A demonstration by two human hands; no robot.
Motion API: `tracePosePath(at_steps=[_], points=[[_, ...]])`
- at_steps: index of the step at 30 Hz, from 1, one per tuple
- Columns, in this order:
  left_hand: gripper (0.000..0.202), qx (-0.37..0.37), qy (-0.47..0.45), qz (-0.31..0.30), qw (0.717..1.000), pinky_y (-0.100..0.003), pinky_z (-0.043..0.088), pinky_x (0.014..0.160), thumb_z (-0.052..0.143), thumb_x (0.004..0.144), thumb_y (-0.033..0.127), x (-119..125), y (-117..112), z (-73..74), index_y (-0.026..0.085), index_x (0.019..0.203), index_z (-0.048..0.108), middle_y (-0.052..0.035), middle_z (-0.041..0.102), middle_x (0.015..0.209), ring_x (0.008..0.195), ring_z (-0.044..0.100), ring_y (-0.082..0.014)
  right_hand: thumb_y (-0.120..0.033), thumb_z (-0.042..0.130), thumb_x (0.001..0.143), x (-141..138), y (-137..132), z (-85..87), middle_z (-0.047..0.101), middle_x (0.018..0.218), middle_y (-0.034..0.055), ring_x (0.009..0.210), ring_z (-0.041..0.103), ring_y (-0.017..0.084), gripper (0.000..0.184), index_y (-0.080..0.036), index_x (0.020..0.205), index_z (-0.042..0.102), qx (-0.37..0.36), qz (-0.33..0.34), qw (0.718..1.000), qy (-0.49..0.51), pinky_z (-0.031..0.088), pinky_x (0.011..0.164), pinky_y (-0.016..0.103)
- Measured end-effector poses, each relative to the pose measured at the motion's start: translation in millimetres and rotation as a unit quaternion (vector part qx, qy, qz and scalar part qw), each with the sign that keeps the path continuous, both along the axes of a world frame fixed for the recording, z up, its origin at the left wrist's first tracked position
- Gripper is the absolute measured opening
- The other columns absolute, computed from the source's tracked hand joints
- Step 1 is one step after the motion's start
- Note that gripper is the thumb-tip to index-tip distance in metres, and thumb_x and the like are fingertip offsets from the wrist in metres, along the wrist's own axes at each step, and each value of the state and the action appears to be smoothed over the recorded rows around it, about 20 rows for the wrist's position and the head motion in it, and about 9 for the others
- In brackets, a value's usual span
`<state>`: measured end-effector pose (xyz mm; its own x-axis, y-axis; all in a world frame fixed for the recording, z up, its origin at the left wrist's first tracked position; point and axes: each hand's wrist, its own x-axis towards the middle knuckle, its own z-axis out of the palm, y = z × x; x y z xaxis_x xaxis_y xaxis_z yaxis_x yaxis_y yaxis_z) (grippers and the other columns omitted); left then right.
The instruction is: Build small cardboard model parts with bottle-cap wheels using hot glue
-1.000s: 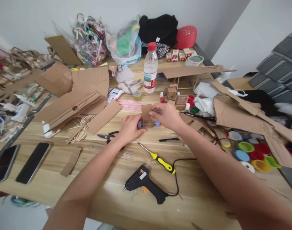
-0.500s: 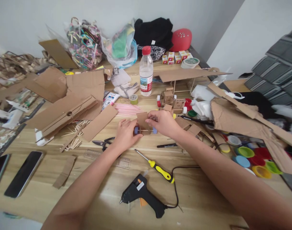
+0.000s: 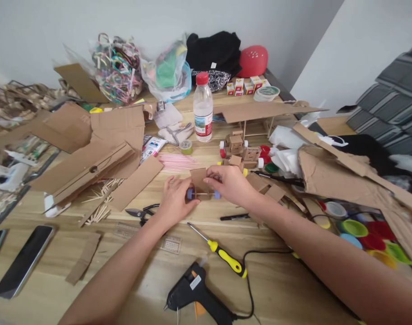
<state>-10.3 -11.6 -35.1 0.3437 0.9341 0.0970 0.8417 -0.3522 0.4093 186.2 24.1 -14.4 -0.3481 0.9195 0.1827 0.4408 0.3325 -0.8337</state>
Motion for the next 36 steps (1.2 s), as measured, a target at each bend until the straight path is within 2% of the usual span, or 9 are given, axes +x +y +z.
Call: tracePosePath(at_steps=[7, 16, 22, 29, 32, 36], points=[[0.026, 0.028, 0.020, -0.006, 0.999, -0.056, 0.041, 0.113, 0.073, 0.077, 0.020, 1.4, -2.7, -0.9, 0.024, 0.100, 0.061, -0.0046, 0.076, 0.097, 0.097, 0.072, -0.0284, -0.013, 0.064, 0.081, 5.3, -1.4, -0.6, 0.056, 0.055, -0.0059, 0.052, 0.049, 0.011, 0.020, -0.022, 0.065, 0.057, -0.004, 0.021, 1.000, 0.007, 0.038, 0.055, 0.023], [0.021, 0.020, 0.022, -0.001, 1.000, -0.056, 0.040, 0.114, 0.074, 0.076, 0.020, 3.6, -3.0, -0.4, 0.024, 0.089, 0.059, -0.0037, 0.075, 0.093, 0.096, 0.071, -0.0279, -0.017, 0.061, 0.083, 5.4, -4.1, -2.8, 0.051, 0.053, -0.0071, 0.050, 0.042, 0.011, 0.020, -0.023, 0.066, 0.053, -0.005, 0.022, 1.000, 0.014, 0.038, 0.055, 0.023], [0.027, -0.010, 0.016, 0.004, 1.000, -0.059, 0.038, 0.116, 0.075, 0.076, 0.020, 7.1, -1.4, 2.7, 0.024, 0.101, 0.064, -0.0049, 0.076, 0.096, 0.102, 0.071, -0.0295, -0.024, 0.057, 0.084, 8.1, -5.9, -5.3, 0.051, 0.053, -0.0055, 0.050, 0.042, 0.012, 0.020, -0.024, 0.065, 0.049, -0.005, 0.020, 1.000, 0.013, 0.037, 0.053, 0.024], [0.037, -0.017, 0.010, 0.006, 1.000, -0.060, 0.034, 0.118, 0.075, 0.077, 0.022, 5.4, 1.7, -0.2, 0.024, 0.112, 0.065, -0.0062, 0.077, 0.100, 0.107, 0.070, -0.0309, -0.028, 0.057, 0.082, 7.9, -8.1, -4.2, 0.055, 0.054, -0.0039, 0.051, 0.045, 0.013, 0.019, -0.025, 0.065, 0.051, 0.007, 0.005, 1.000, 0.000, 0.038, 0.053, 0.026], [0.036, -0.015, 0.003, 0.004, 1.000, -0.060, 0.033, 0.119, 0.076, 0.077, 0.022, 5.4, 2.8, -0.2, 0.025, 0.111, 0.066, -0.0053, 0.077, 0.100, 0.108, 0.069, -0.0306, -0.027, 0.058, 0.082, 7.5, -9.0, -4.0, 0.057, 0.054, -0.0036, 0.051, 0.047, 0.014, 0.019, -0.024, 0.064, 0.052, 0.013, -0.003, 1.000, -0.009, 0.040, 0.054, 0.026], [0.025, -0.021, -0.005, 0.005, 1.000, -0.061, 0.031, 0.121, 0.076, 0.077, 0.022, 6.7, 3.5, 2.5, 0.026, 0.100, 0.068, -0.0040, 0.077, 0.102, 0.109, 0.068, -0.0298, -0.027, 0.059, 0.082, 6.2, -9.5, -6.0, 0.060, 0.054, -0.0026, 0.053, 0.053, 0.015, 0.018, -0.024, 0.065, 0.054, 0.018, -0.013, 1.000, -0.020, 0.043, 0.055, 0.027]])
